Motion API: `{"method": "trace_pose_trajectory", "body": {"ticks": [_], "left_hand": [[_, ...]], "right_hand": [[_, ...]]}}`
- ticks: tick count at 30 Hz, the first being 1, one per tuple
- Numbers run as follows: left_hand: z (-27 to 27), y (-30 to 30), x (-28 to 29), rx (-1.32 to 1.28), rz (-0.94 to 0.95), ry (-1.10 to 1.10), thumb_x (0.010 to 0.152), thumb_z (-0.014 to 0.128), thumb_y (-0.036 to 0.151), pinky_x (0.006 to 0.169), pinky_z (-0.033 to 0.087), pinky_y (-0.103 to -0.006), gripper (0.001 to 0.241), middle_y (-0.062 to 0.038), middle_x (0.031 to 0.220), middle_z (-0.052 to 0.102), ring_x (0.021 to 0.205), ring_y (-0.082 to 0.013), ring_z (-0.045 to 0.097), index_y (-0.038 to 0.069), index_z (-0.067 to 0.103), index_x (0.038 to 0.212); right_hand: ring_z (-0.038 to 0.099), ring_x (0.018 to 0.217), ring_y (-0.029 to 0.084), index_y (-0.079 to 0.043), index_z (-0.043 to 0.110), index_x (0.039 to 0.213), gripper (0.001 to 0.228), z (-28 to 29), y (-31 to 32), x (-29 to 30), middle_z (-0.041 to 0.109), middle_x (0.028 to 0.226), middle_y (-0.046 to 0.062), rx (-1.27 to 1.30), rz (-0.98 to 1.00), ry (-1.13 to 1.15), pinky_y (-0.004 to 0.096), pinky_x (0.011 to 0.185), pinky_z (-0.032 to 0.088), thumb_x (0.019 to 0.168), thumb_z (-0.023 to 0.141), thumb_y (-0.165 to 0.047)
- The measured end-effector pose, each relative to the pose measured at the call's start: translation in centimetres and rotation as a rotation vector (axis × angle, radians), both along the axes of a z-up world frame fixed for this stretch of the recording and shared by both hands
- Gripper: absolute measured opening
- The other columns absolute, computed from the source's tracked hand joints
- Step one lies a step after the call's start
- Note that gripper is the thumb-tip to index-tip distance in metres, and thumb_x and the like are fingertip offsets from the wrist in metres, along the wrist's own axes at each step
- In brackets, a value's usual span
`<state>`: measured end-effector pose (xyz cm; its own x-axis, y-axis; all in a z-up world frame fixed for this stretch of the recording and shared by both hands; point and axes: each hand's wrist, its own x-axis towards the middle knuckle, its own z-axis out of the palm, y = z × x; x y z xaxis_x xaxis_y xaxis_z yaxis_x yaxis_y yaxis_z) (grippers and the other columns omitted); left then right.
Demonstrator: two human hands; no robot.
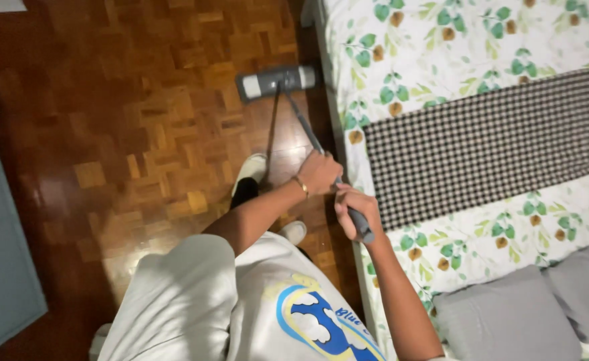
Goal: Cleaning the bedroom floor using a mop followed by a brush and dustpan.
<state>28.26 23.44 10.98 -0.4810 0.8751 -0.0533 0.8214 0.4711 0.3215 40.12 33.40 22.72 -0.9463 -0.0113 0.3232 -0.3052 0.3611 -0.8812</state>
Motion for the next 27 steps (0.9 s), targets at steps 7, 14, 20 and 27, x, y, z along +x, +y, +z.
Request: {"method": "trace_pose_trajectory", "body": {"ticks": [7, 14, 20, 27], "left_hand": [[2.0, 3.1, 10.2, 0.349, 0.013, 0.029, 0.077, 0.073, 0.024, 0.093, 0.045, -0.0536, 0.012, -0.013, 0.079, 0.069, 0.094, -0.037, 0.071, 0.014, 0.078, 0.074], [4.0, 5.5, 10.0, 0.343, 0.066, -0.428, 0.087, 0.057, 0.035, 0.08, 0.054, -0.0467, 0.033, -0.01, 0.068, 0.073, 0.079, -0.0357, 0.075, 0.013, 0.074, 0.07], [-0.5, 8.1, 7.2, 0.389, 0.123, -0.333, 0.091, 0.052, 0.037, 0.076, 0.054, -0.0464, 0.038, -0.009, 0.065, 0.072, 0.075, -0.0326, 0.076, 0.014, 0.073, 0.069], [0.3, 10.0, 5.0, 0.239, -0.047, -0.367, 0.082, 0.059, 0.033, 0.081, 0.052, -0.044, 0.024, -0.003, 0.068, 0.073, 0.078, -0.0297, 0.075, 0.018, 0.074, 0.071]], "right_hand": [[0.073, 0.074, 0.04, -0.006, 0.064, 0.064, 0.039, 3.7, 4.1, 9.5, 0.067, 0.064, 0.011, -0.022, 0.017, -0.048, 0.06, 0.091, 0.055, 0.099, 0.061, -0.023], [0.073, 0.093, 0.036, -0.005, 0.046, 0.078, 0.032, 6.1, 2.1, 11.8, 0.067, 0.084, 0.018, -0.376, -0.575, 0.239, 0.056, 0.099, 0.056, 0.103, 0.066, -0.01], [0.034, 0.034, 0.018, -0.016, 0.034, 0.071, 0.037, 3.3, 5.2, 9.2, 0.023, 0.04, -0.002, -0.627, -0.642, 0.293, 0.04, 0.054, 0.037, 0.105, 0.047, -0.017], [0.023, 0.034, 0.012, -0.023, 0.029, 0.08, 0.028, 1.0, 9.4, 8.7, 0.019, 0.042, -0.006, -0.588, -0.521, 0.311, 0.034, 0.052, 0.032, 0.108, 0.035, -0.023]]}}
